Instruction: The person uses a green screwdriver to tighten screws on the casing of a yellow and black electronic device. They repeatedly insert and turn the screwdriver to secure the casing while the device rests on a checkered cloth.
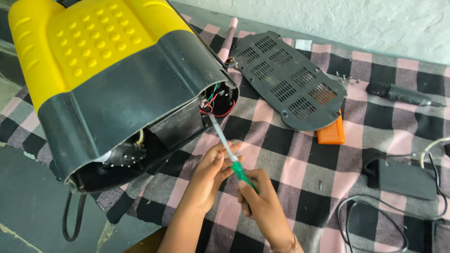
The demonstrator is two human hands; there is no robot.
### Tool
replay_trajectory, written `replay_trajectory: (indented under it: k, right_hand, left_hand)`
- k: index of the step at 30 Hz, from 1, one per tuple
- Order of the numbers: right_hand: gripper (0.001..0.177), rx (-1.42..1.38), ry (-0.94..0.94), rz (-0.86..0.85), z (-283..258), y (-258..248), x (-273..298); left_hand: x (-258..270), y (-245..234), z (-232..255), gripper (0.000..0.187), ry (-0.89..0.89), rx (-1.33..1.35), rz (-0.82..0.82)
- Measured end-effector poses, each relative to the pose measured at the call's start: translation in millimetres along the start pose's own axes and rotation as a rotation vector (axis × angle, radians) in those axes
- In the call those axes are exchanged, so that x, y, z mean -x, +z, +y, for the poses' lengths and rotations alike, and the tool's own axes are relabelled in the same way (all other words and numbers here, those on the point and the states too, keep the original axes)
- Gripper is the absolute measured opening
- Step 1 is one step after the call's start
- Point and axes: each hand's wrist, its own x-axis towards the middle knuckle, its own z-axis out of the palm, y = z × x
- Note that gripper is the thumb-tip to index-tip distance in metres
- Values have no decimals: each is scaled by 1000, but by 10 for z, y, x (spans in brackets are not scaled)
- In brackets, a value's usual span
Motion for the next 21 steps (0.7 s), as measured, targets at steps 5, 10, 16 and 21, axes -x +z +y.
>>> replay_trajectory:
  k: [5, 10, 16, 21]
  right_hand:
    - [40, 365, -188, 291, 423, -296, 327]
    - [41, 655, -808, 716, 854, -538, 609]
    - [46, 1053, -721, 843, 756, -541, 528]
    - [38, 1346, -722, 822, 679, -478, 652]
  left_hand:
    - [143, 57, -386, 52, 103, -281, -136]
    - [192, 17, -871, 43, 100, -499, -203]
    - [282, -45, -1004, 32, 148, -786, -103]
    - [310, -156, -1012, 30, 64, -779, -12]
